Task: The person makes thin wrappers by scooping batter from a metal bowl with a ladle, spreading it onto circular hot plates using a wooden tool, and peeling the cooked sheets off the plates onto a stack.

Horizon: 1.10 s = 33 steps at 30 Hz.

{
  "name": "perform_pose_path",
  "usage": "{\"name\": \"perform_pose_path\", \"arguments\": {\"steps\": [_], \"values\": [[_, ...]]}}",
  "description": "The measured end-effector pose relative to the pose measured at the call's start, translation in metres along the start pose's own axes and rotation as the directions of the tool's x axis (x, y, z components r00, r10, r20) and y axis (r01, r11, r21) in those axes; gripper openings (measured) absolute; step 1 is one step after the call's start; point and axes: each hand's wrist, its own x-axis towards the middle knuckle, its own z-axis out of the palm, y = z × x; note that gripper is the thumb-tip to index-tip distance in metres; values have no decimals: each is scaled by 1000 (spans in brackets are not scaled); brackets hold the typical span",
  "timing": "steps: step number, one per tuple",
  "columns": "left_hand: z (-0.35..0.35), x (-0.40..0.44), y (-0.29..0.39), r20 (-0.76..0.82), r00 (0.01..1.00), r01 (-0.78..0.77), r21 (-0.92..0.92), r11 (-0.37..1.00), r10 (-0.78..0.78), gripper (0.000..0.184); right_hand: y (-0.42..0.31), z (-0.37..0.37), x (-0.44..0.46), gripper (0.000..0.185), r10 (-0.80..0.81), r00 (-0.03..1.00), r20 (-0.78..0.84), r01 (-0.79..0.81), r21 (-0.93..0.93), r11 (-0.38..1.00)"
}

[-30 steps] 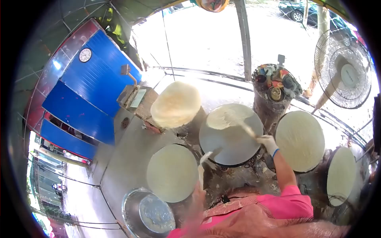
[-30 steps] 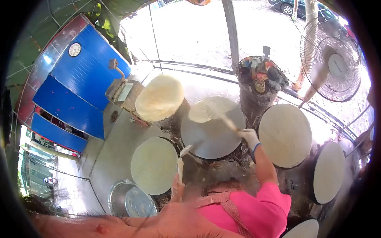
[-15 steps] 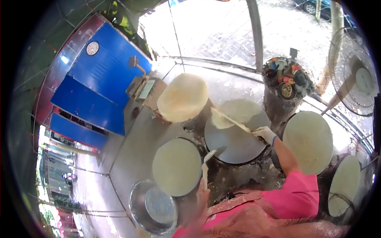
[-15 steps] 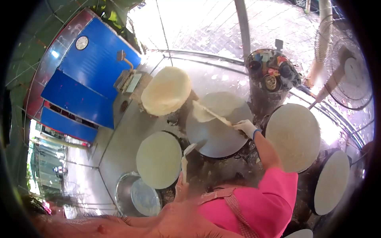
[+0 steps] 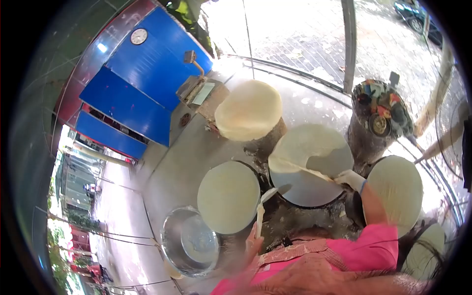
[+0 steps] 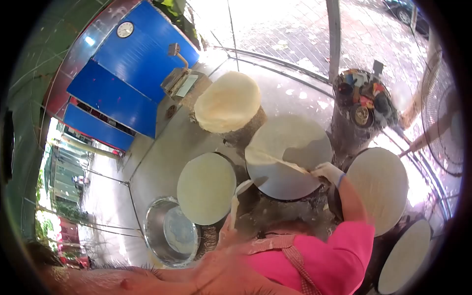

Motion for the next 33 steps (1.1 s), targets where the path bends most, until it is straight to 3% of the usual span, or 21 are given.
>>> {"name": "perform_pose_path", "arguments": {"steps": [5, 8, 9, 10, 12, 13, 17, 18, 21, 22, 23, 24, 26, 28, 29, 30, 31, 32, 33], "values": [[-28, -33, 13, 225, 923, 346, -136, 928, -312, 79, -68, -4, 4, 11, -209, 966, -154, 218, 41, 975], [-31, -48, 8, 286, 896, 390, -144, 910, -339, 81, -90, 6, -6, 23, 24, 1000, -7, -25, -227, 974], [-36, -54, 5, 295, 901, 372, -155, 915, -317, 81, -59, -5, 7, 18, -249, 947, 205, 305, -319, 897], [-35, -57, 0, 299, 921, 313, -192, 930, -249, 80, -9, -35, 30, 14, -462, 775, 432, 613, -335, 715], [-24, -65, -14, 267, 948, 244, -269, 932, -171, 80, 5, -40, 8, 8, -339, 871, 356, 440, -257, 860], [-19, -66, -25, 240, 957, 231, -299, 926, -161, 80, -26, -32, -34, 8, 91, 993, 81, -85, -73, 994], [-26, -87, -65, 202, 967, 217, -335, 917, -155, 80, -80, -7, 9, 11, -177, 983, -50, 164, -190, 968], [-28, -90, -65, 211, 958, 255, -318, 913, -194, 80, -91, 0, 19, 13, -159, 986, -55, 143, -229, 963], [-35, -96, -46, 212, 899, 427, -224, 876, -384, 78, -85, 6, 38, 15, -62, 984, 170, 120, -357, 926], [-30, -104, -63, 162, 922, 388, -404, 829, -353, 77, -74, 0, 34, 15, -61, 975, 212, 138, -368, 919], [-32, -102, -52, 130, 911, 413, -229, 882, -392, 77, -56, -19, 27, 17, -56, 965, 255, 156, -391, 907], [-33, -100, -31, 97, 894, 444, -53, 895, -437, 77, -31, -35, 14, 14, -127, 935, 332, 211, -230, 950], [-27, -106, -26, 52, 884, 467, -66, 882, -464, 77, -11, -55, 9, 10, -126, 934, 336, 169, -102, 980], [-25, -114, -33, 22, 904, 427, -104, 898, -427, 77, -55, -45, -25, 9, 18, 980, 198, 11, -145, 989], [-27, -117, -39, 22, 929, 370, -127, 920, -370, 77, -36, -38, 12, 8, -288, 933, 216, 321, -132, 938], [-28, -119, -42, -4, 938, 344, -84, 935, -345, 76, -20, -38, 51, 8, -567, 793, 221, 599, -122, 791], [-27, -119, -43, -26, 949, 313, -42, 949, -314, 76, -61, -15, 36, 7, -356, 924, 141, 380, -235, 894], [-27, -117, -43, -50, 959, 280, -1, 960, -280, 76, -101, 13, 18, 7, -127, 991, 36, 132, -317, 939], [-31, -115, -33, 7, 946, 324, -86, 942, -325, 77, -99, 9, 15, 10, -83, 993, 84, 110, -402, 909]]}}
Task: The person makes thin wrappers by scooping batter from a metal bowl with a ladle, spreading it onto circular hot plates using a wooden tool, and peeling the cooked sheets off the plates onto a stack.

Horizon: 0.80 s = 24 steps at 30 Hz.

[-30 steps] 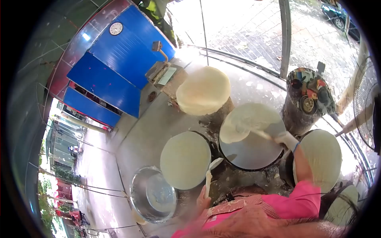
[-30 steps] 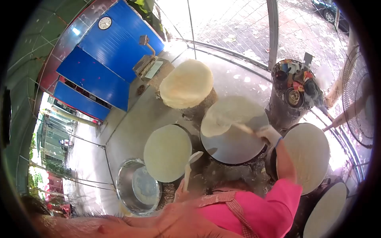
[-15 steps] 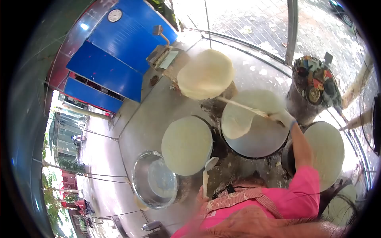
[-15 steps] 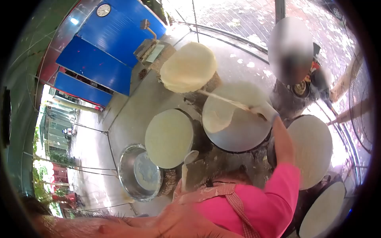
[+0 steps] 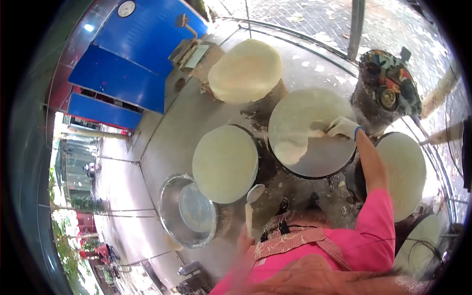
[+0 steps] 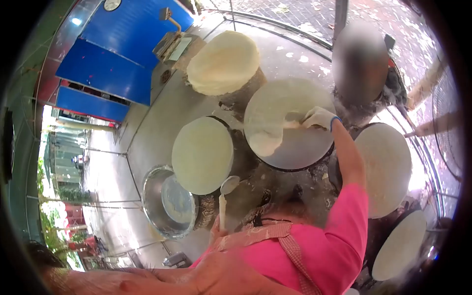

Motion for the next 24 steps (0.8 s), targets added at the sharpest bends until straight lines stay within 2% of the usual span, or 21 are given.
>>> {"name": "perform_pose_path", "arguments": {"steps": [2, 3, 4, 5, 6, 7, 9, 10, 11, 12, 13, 14, 15, 16, 18, 20, 21, 22, 24], "values": [[-17, -8, 23, 109, 989, 117, -158, 980, -101, 77, 9, 9, -8, 19, 59, 990, 129, -35, -180, 983], [-26, -11, 14, 121, 976, 195, -110, 975, -182, 77, 28, 9, -22, 13, -44, 972, 232, 151, -470, 870], [-34, -6, 2, 128, 959, 263, -72, 962, -253, 77, 61, -2, -44, 8, -105, 928, 359, 340, -694, 635], [-40, -1, -1, 133, 939, 325, -43, 945, -317, 76, 87, -9, -83, 8, 138, 979, 150, -21, -599, 801], [-48, 1, -7, 239, 925, 345, -211, 914, -294, 74, 110, -15, -122, 12, 366, 928, -74, -365, -384, 848], [-60, 2, 1, 341, 906, 374, -367, 852, -251, 73, 53, 16, -196, 20, 383, 892, -242, -402, -35, 915], [-84, 8, 12, 535, 833, 492, -602, 629, -139, 71, 78, 50, -276, 27, 428, 822, -376, -356, 248, 901], [-95, 13, 11, 619, 783, 559, -656, 508, -61, 71, 146, 70, -286, 34, 384, 868, -314, -176, 529, 830], [-106, 18, 8, 688, 726, 631, -668, 394, 5, 70, 142, 126, -285, 36, 318, 815, -486, 13, 562, 827], [-117, 22, 7, 740, 670, 689, -650, 320, 60, 70, 165, 179, -271, 32, 244, 777, -581, 163, 560, 812], [-128, 22, 5, 778, 618, 738, -623, 258, 109, 70, 130, 231, -256, 32, 350, 767, -537, 29, 574, 818], [-137, 20, 5, 803, 574, 772, -596, 220, 161, 69, 123, 276, -225, 27, 125, 727, -675, 69, 253, 965], [-142, 15, 4, 812, 543, 790, -580, 200, 213, 69, 115, 320, -195, 24, -109, 635, -765, 49, -101, 994], [-147, 11, 5, 814, 518, 798, -570, 193, 262, 69, 122, 369, -144, 27, -64, 508, -859, 117, -4, 993], [-154, -2, 5, 782, 505, 786, -592, 179, 365, 63, 66, 396, -116, 28, -88, 605, -791, -200, -258, 945], [-168, -16, 7, 767, 513, 777, -605, 170, 385, 62, 76, 403, -126, 26, -125, 605, -787, -321, -384, 866], [-172, -18, 0, 745, 524, 697, -654, 294, 412, 62, 81, 397, -146, 24, -192, 546, -816, -299, -404, 864], [-177, -24, -3, 744, 525, 697, -655, 292, 414, 63, 97, 386, -162, 25, -136, 573, -808, -405, -424, 810], [-185, -34, -10, 742, 522, 706, -653, 275, 421, 64, 95, 372, -197, 28, 17, 546, -837, -541, -337, 771]]}}
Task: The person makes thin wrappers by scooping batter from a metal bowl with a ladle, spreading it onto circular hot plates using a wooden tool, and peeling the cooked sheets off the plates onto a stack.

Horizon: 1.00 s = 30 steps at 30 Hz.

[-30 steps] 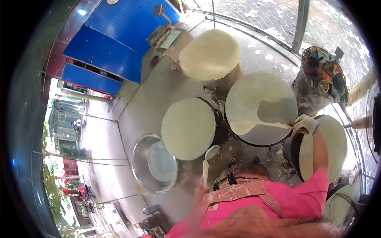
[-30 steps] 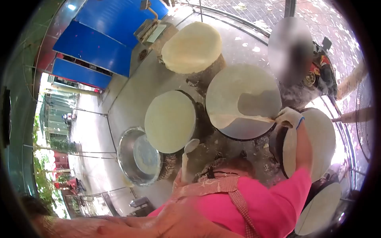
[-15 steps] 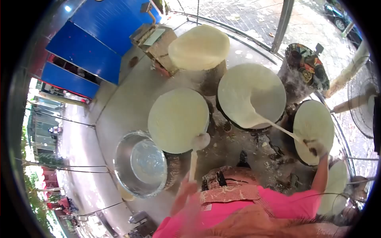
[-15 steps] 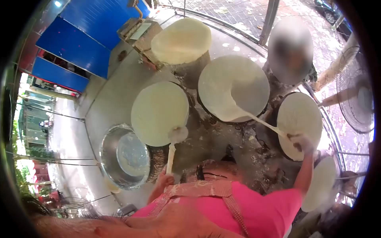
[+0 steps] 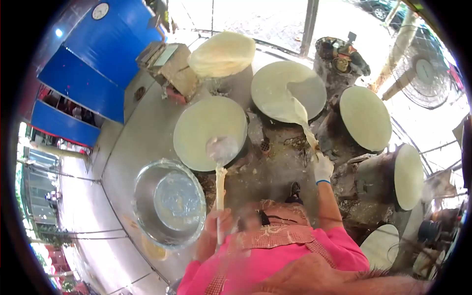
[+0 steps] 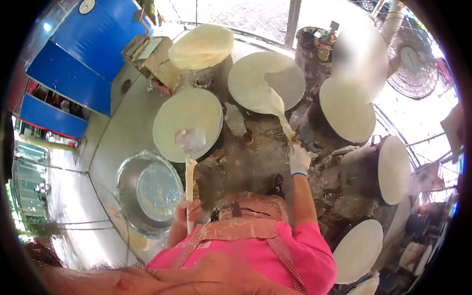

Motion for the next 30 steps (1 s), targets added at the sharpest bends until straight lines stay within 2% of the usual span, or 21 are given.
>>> {"name": "perform_pose_path", "arguments": {"steps": [1, 2, 3, 5, 6, 7, 10, 12, 13, 14, 16, 18, 19, 20, 21, 22, 24, 26, 28, 29, 30], "values": [[2, -3, -2, 13, 1000, -7, 25, 1000, 6, 64, -11, -7, -2, 30, 80, 997, -11, -77, 158, 985], [0, -4, -6, -30, 1000, -1, 31, 1000, 2, 63, -32, -5, -1, 28, 128, 983, -132, -63, 414, 908], [-3, -6, -10, -72, 997, -2, 33, 999, 4, 63, -62, -9, 0, 27, 166, 970, -176, -45, 543, 838], [-14, -4, -10, -71, 997, 21, 33, 999, -19, 62, -83, 43, 28, 29, -52, 976, -210, 158, 523, 838], [-26, -1, -17, -118, 992, 25, -72, 997, -33, 62, -94, 20, 23, 31, -164, 979, -123, 199, 373, 906], [-40, -5, -21, -176, 983, 29, -164, 986, -59, 61, -86, 10, 18, 30, -148, 982, -117, 180, 360, 915], [-25, -1, -20, -20, 999, 44, -61, 997, -45, 57, -19, -8, 40, 30, -49, 999, -4, 48, 237, 970], [-6, 7, -22, 25, 1000, -1, 51, 999, 0, 55, -2, -25, 59, 30, 33, 999, -16, -28, 249, 968], [-5, 13, -21, 27, 1000, 3, 3, 1000, -3, 55, -12, -18, 71, 31, 77, 994, -76, -43, 369, 928], [-5, 19, -23, 19, 1000, 11, -57, 998, -10, 55, -30, -8, 79, 31, 45, 977, -207, 47, 419, 907], [-13, 33, -28, 20, 998, 61, -150, 987, -58, 55, -57, 18, 80, 29, -107, 964, -244, 201, 402, 893], [-31, 41, -22, -35, 991, 126, -144, 982, -132, 50, -50, 7, 59, 27, -267, 964, 3, 256, 272, 928], [-39, 43, -19, -95, 982, 150, -118, 982, -161, 46, -19, 26, 59, 26, -268, 953, -140, 300, 327, 896], [-48, 45, -15, -153, 970, 176, -95, 980, -189, 42, -1, 11, 62, 24, -167, 980, -111, 195, 342, 919], [-48, 49, -18, -185, 958, 201, -103, 974, -217, 41, 24, 12, 83, 24, -104, 994, -43, 111, 226, 968], [-46, 53, -20, -208, 950, 213, -119, 970, -234, 40, 42, 13, 104, 27, -115, 982, -148, 138, 156, 978], [-41, 60, -25, -245, 935, 222, -156, 962, -256, 38, 6, -25, 124, 33, -2, 941, -338, 132, 363, 922], [-32, 68, -33, -244, 934, 215, -200, 956, -261, 36, -21, -5, 137, 27, -14, 949, -316, 118, 314, 942], [-31, 76, -31, -261, 926, 218, -222, 950, -274, 34, -13, 5, 98, 23, -356, 914, -193, 383, 127, 915], [-31, 81, -31, -267, 922, 223, -229, 948, -281, 33, -8, -18, 70, 21, -364, 931, -31, 364, 147, 920], [-31, 85, -31, -276, 918, 225, -229, 947, -285, 32, 18, 0, 60, 21, -282, 958, -52, 286, 215, 934]]}}
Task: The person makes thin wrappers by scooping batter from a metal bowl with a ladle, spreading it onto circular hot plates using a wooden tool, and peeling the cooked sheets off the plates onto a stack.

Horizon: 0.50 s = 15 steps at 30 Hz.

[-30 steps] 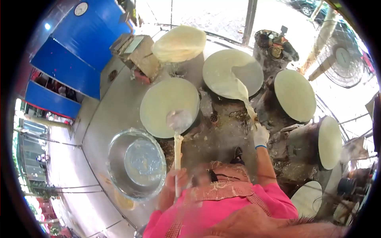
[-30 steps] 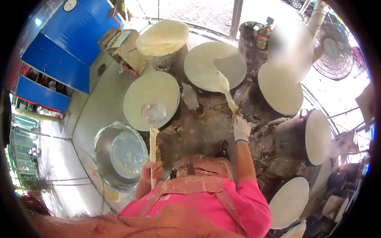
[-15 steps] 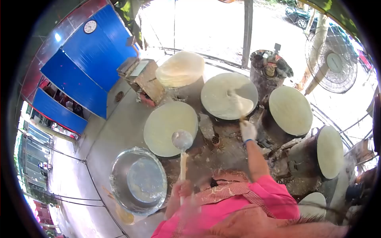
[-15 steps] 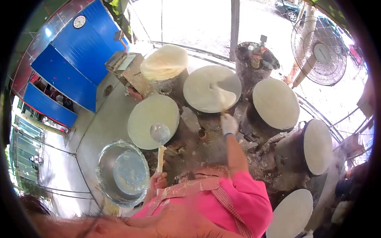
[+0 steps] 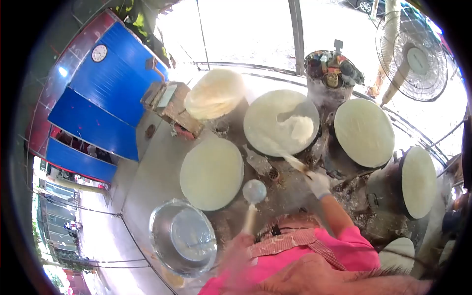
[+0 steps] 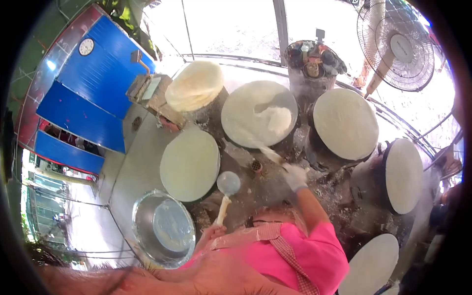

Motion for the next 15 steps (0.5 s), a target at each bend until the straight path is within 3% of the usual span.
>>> {"name": "perform_pose_path", "arguments": {"steps": [1, 2, 4, 5, 7, 9, 10, 11, 13, 15], "values": [[1, 3, 2, -5, 1000, 2, 3, 1000, -2, 31, 30, 6, 1, 22, 77, 996, -41, -74, 69, 995], [4, 5, 1, -12, 1000, 4, -2, 1000, -4, 30, 31, -24, 21, 24, 283, 954, 96, -278, -58, 959], [5, 11, -2, -51, 999, -7, -3, 1000, 7, 28, 31, -38, 69, 28, 270, 943, -194, -250, 121, 961], [7, 14, -3, -65, 998, -8, -16, 1000, 7, 27, 32, -29, 98, 28, 260, 943, -206, -232, 153, 961], [14, 21, -5, -86, 996, -24, -38, 999, 21, 25, 21, -16, 104, 28, 183, 967, -176, -155, 161, 975], [18, 25, -2, -91, 996, -28, -49, 998, 24, 23, 39, 0, 39, 19, -100, 979, -175, 95, -41, 995], [19, 29, 0, -88, 996, -25, -54, 998, 21, 22, 41, -8, 15, 24, -32, 995, -98, 32, 1, 999], [22, 32, 2, -86, 996, -26, -58, 998, 21, 21, 58, 5, 40, 28, 44, 954, -296, 89, 422, 902], [24, 36, 0, -92, 996, -25, -61, 998, 19, 19, 73, 2, 88, 34, 274, 937, -219, -112, 553, 825], [27, 42, -4, -106, 994, -29, -47, 998, 24, 17, 65, -27, 172, 39, 368, 914, -169, -298, 333, 895]]}}
